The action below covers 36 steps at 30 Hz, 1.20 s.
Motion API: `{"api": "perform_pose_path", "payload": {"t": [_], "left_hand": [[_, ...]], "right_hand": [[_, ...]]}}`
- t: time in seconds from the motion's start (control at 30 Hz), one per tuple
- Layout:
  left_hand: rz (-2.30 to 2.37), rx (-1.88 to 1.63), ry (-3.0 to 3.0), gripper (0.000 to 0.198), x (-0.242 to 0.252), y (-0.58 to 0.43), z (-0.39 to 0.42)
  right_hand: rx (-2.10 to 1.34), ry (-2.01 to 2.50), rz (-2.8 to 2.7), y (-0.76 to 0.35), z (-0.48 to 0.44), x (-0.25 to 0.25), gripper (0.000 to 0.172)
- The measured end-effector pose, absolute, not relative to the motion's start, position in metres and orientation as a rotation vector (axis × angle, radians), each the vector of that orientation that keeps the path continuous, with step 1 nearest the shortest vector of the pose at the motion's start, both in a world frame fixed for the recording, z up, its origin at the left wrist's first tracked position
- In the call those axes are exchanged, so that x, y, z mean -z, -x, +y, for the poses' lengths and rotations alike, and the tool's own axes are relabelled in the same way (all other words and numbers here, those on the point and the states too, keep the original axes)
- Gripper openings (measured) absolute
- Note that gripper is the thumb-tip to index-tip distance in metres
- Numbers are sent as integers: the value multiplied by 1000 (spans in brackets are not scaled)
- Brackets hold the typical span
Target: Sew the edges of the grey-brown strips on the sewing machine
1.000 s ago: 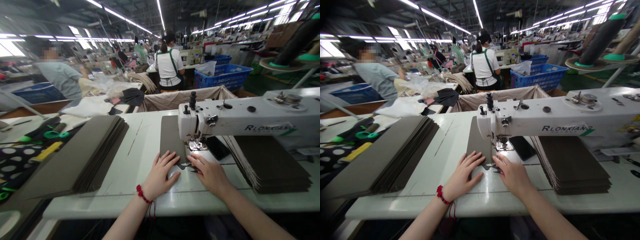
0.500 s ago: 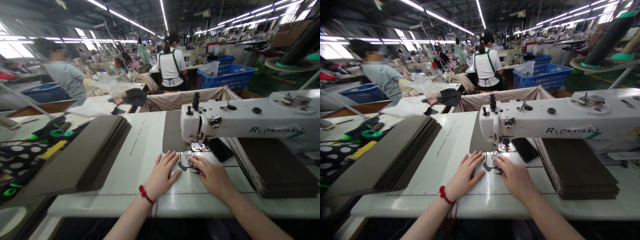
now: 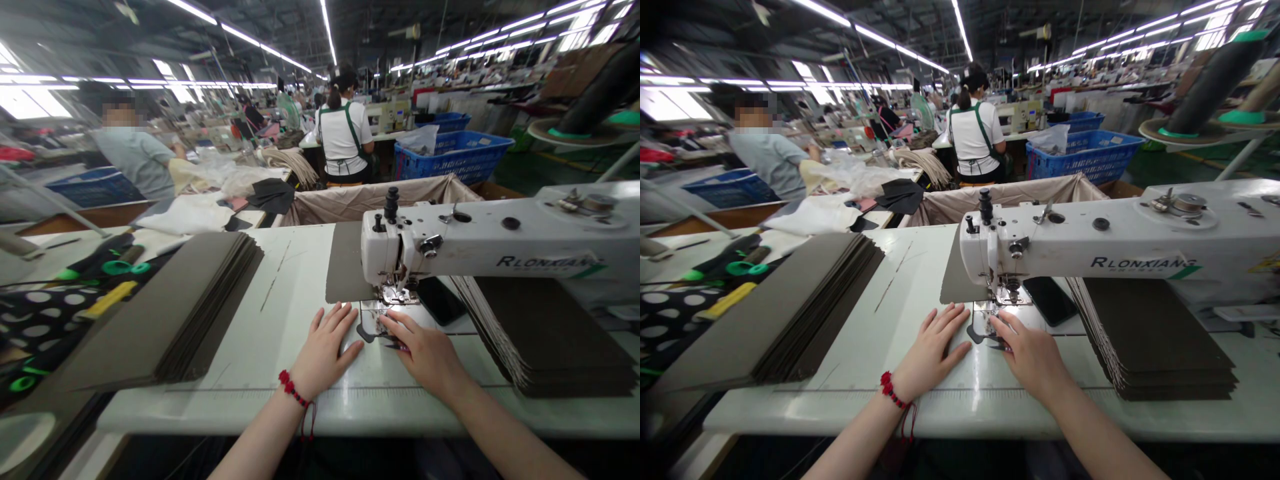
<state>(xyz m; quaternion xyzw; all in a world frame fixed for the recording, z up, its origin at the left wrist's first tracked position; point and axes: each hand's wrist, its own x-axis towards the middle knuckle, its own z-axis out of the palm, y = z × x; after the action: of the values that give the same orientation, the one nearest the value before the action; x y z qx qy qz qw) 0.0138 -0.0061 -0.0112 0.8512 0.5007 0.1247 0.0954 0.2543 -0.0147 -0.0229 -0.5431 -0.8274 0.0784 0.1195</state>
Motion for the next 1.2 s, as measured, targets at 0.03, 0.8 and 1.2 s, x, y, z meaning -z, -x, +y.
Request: {"api": "perform_pose_path", "payload": {"t": [0.03,0.8,1.2], "left_hand": [[1486,-368,-2522,57,11,-14,-6],[1532,-410,-2610,67,19,-14,-6],[1957,-414,-2566,60,5,-20,5]], "right_hand": [[-231,1587,-2418,-254,-15,22,65],[-255,1603,-2382,-252,-17,17,56],[-296,1584,-2340,-254,-21,13,53]]}}
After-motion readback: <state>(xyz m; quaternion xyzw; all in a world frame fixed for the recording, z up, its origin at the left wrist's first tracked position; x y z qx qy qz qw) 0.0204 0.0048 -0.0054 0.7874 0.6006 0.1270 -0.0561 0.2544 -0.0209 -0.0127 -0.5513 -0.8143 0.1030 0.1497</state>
